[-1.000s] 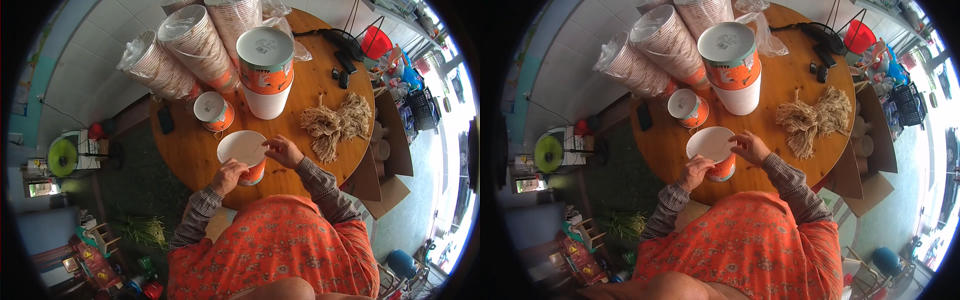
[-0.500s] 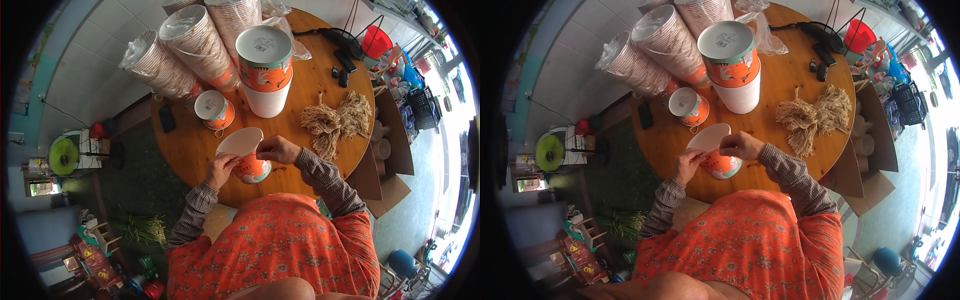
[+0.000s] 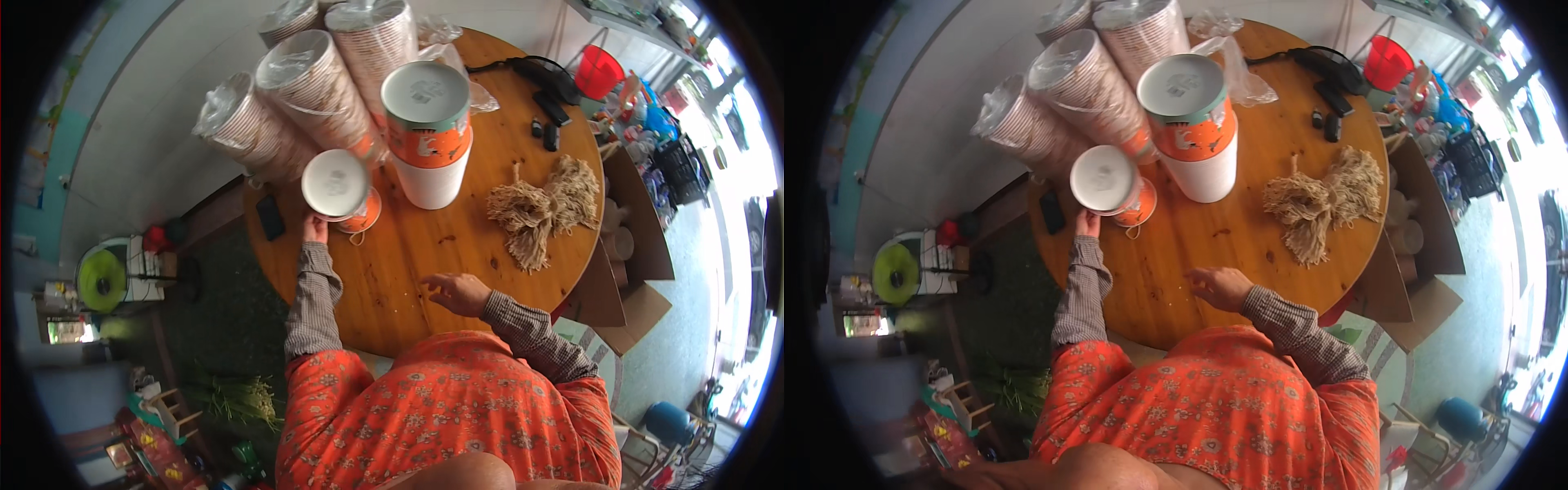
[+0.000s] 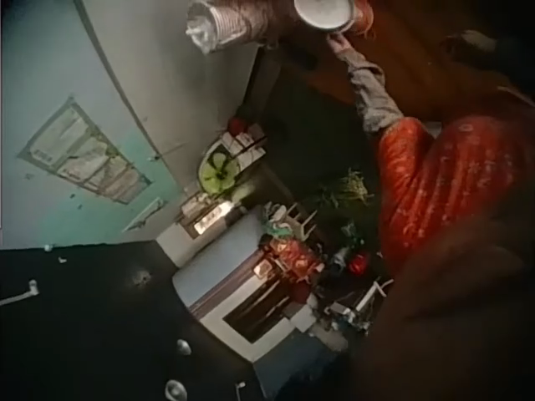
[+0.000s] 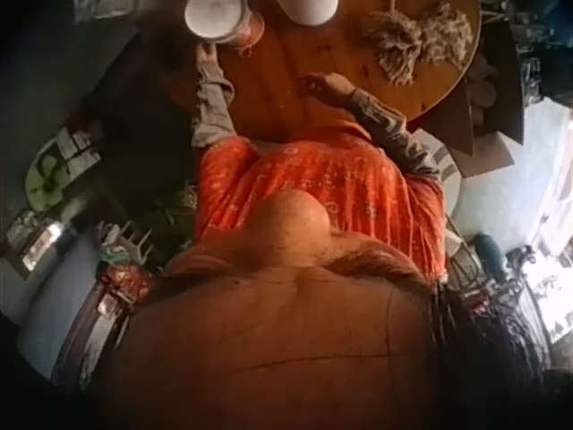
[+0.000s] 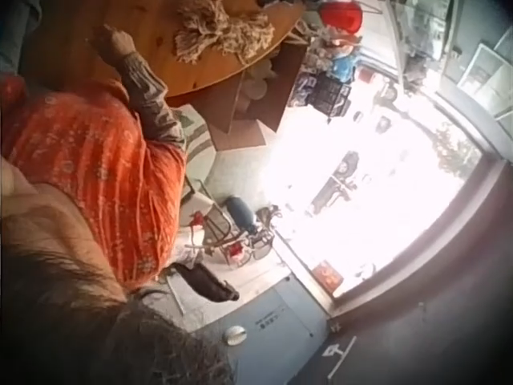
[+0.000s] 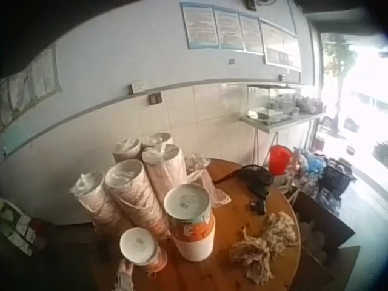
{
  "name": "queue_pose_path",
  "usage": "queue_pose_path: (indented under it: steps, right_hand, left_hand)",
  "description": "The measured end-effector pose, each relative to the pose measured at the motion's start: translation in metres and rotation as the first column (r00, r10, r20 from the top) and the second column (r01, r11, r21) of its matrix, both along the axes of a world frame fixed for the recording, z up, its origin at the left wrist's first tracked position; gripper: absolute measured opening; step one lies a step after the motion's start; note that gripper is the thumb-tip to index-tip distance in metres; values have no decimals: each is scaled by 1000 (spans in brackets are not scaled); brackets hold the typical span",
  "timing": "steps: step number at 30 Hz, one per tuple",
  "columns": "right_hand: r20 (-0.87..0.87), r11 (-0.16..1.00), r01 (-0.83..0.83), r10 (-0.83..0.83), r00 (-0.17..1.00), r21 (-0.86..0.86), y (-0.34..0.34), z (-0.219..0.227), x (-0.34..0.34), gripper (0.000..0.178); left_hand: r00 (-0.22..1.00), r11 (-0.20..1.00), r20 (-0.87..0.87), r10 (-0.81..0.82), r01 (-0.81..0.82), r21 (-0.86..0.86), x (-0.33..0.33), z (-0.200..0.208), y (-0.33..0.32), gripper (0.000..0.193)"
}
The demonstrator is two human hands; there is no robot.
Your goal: Threading thick cord handles through holes in paper buckets for packaging.
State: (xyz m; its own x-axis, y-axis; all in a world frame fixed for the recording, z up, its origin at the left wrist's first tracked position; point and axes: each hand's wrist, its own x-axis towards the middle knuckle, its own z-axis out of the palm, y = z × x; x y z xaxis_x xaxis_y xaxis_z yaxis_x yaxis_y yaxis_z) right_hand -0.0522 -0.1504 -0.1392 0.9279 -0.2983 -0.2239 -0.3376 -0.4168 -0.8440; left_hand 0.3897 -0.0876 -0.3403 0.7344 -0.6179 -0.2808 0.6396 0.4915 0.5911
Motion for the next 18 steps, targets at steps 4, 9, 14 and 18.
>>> queue_pose_path:
  steps: [4,9,14,18]
  right_hand:
    - [-37,991,129,-131,991,-43,14,-32,-48,36]
    - [-165,955,288,-297,941,-78,39,-55,-95,32]
    - [-212,940,341,-340,916,-36,58,-64,-102,28]
    - [-190,952,303,-304,934,-32,60,-71,-92,28]
  left_hand:
    - [997,946,-9,82,-76,315,-1,-33,-22,26]
    - [967,915,221,123,-197,353,-34,-21,-20,36]
    - [872,868,456,180,-358,343,-60,10,14,46]
    - [740,809,636,218,-502,307,-76,41,5,55]
